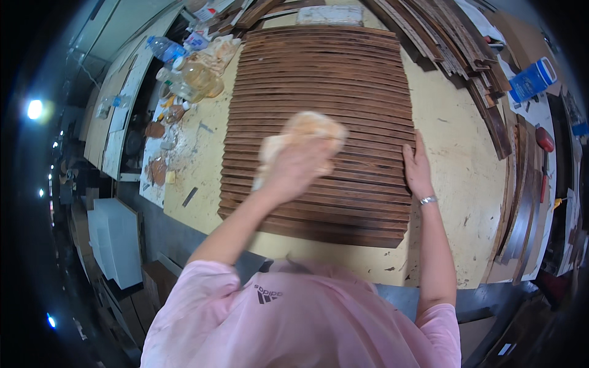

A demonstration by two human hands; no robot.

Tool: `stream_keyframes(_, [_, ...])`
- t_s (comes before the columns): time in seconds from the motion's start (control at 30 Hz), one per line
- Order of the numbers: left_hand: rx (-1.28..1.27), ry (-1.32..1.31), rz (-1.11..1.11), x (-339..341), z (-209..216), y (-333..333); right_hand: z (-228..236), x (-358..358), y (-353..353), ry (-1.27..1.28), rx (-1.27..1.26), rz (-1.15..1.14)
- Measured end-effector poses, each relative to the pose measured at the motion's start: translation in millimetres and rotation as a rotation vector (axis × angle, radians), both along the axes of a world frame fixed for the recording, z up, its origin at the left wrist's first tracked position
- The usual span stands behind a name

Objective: The person applies a substance to a wooden panel using a small cloth and then wipes the entire surface with a larger rag.

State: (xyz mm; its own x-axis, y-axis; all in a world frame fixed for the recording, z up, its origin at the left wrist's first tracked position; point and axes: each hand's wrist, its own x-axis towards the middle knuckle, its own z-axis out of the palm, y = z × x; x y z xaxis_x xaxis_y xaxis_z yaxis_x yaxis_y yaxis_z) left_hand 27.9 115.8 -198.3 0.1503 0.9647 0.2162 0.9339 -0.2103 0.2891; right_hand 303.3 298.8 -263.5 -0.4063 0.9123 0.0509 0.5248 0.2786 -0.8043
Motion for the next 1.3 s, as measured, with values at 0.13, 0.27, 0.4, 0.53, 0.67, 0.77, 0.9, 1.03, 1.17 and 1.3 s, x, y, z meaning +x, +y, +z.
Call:
stream_keyframes(0.13, [-0.061,-0.042,0.339,-3.0,-0.8,-4.8,14.8,-11.2,-9.0,0.151,-0.163,-0.015])
stream_keyframes(0.27, [-0.001,-0.096,-0.106,89.8,-16.0,70.2,15.0,-17.7,-7.7,0.176,-0.120,0.001])
stream_keyframes(0.4, [0.010,-0.141,-0.162,112.2,-13.3,92.0,-7.1,-7.5,0.1,0.185,-0.069,-0.022])
stream_keyframes(0.53, [0.159,-0.256,0.017,-2.4,-20.4,29.7,5.1,-9.5,-3.6,0.145,-0.087,-0.026])
stream_keyframes(0.67, [-0.033,-0.035,0.461,-106.4,-8.1,-46.6,6.6,-13.9,-7.1,0.131,-0.117,-0.071])
stream_keyframes(0.77, [0.115,-0.038,0.506,-58.4,-15.2,-3.2,7.6,-19.2,-10.1,0.151,-0.100,-0.063])
stream_keyframes(0.9, [0.236,-0.345,0.071,49.8,-33.3,72.3,6.6,-20.1,-6.5,0.175,-0.089,-0.048])
stream_keyframes(1.03, [-0.166,-0.753,0.005,135.5,8.0,152.3,-32.5,-3.0,7.2,0.221,-0.023,0.033])
stream_keyframes(1.17, [0.260,-0.359,-0.235,103.8,3.1,184.4,7.8,-14.3,-4.0,0.077,-0.218,-0.062])
stream_keyframes(1.3, [0.142,-0.216,-0.105,-5.0,-16.3,114.1,11.5,-9.5,-2.3,0.137,-0.186,-0.022])
